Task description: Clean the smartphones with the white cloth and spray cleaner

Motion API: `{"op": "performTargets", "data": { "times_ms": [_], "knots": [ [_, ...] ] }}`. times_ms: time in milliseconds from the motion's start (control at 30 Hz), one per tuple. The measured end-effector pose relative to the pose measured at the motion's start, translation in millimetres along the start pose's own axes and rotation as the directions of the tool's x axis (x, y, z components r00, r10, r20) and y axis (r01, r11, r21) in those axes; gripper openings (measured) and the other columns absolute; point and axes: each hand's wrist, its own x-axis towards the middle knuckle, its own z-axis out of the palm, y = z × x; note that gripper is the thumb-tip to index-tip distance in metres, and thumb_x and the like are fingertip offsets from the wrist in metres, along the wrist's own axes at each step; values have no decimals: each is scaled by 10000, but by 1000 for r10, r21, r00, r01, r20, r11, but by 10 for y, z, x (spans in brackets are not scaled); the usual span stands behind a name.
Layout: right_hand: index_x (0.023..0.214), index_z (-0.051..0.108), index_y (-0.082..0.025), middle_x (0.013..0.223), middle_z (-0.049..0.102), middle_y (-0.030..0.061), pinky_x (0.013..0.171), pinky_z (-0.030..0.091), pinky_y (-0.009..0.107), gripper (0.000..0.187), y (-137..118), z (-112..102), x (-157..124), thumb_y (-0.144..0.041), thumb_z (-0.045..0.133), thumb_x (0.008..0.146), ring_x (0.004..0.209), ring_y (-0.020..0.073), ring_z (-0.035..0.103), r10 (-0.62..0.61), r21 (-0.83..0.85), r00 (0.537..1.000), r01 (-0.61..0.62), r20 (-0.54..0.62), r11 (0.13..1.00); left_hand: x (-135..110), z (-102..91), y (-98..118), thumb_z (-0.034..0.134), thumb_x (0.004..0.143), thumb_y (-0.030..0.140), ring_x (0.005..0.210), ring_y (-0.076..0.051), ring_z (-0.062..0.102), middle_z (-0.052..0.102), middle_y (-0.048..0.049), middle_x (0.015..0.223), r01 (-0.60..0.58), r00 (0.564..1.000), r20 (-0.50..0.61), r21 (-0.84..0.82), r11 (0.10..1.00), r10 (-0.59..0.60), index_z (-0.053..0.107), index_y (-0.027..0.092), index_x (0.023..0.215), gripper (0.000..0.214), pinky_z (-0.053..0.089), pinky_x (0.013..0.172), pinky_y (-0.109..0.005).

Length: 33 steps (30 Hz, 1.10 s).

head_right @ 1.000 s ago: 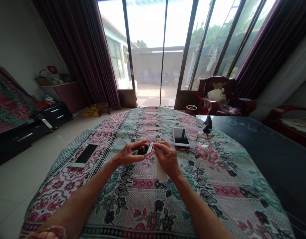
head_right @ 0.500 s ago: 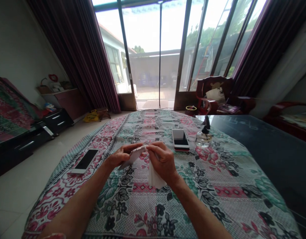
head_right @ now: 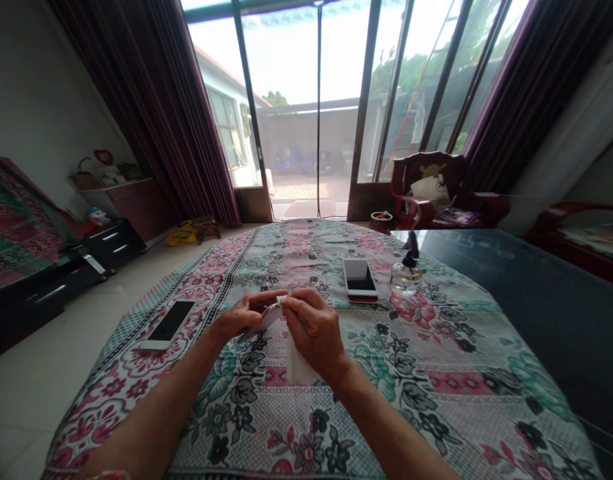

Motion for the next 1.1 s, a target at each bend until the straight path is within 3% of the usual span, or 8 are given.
{"op": "performTargets", "data": {
  "times_ms": [133, 367, 633, 900, 1100],
  "knots": [
    [957, 695, -211, 917, 641, 43, 738, 531, 285, 188, -61, -3, 4, -118, 564, 860, 848, 135, 617, -32, 34, 999, 31, 33, 999, -4, -8, -8, 820, 556, 365, 882, -235, 633, 709, -74, 965, 23, 1000, -20, 30, 999, -23, 582, 159, 1279, 788, 471, 753, -278],
    [897, 713, -202, 854, 658, 50, 688, 526, 306, 148, 194, -58, 9, -159, 576, 860, 775, 147, 623, 46, -67, 999, -48, -27, 997, 6, -11, -18, 802, 579, 328, 1016, -272, 623, 662, -101, 1177, -5, 999, 33, -33, 999, 6, 598, 193, 1262, 726, 457, 874, -333],
    [975, 699, -234, 926, 649, 34, 739, 538, 284, 205, -95, -11, 11, -133, 558, 867, 843, 129, 623, -19, 34, 998, 17, 56, 999, -8, 36, 22, 811, 572, 325, 895, -230, 633, 716, -58, 933, 6, 1000, -19, 16, 1000, -6, 595, 161, 1264, 743, 462, 792, -288],
    [914, 713, -206, 858, 662, 39, 691, 531, 291, 169, 164, -60, 12, -142, 567, 858, 779, 139, 628, 32, -50, 999, -33, -22, 998, 13, 25, 4, 793, 585, 286, 1004, -247, 624, 673, -77, 1151, -1, 1000, 23, -28, 1000, 1, 609, 211, 1247, 691, 462, 853, -315],
    [974, 702, -239, 918, 654, 34, 739, 545, 298, 206, -82, -9, 8, -146, 550, 871, 838, 136, 627, -1, 28, 999, 0, 50, 1000, 2, 35, 20, 801, 582, 339, 971, -253, 627, 696, -82, 1079, 27, 999, -27, 45, 999, -26, 584, 177, 1277, 747, 474, 830, -313]
  ]
}}
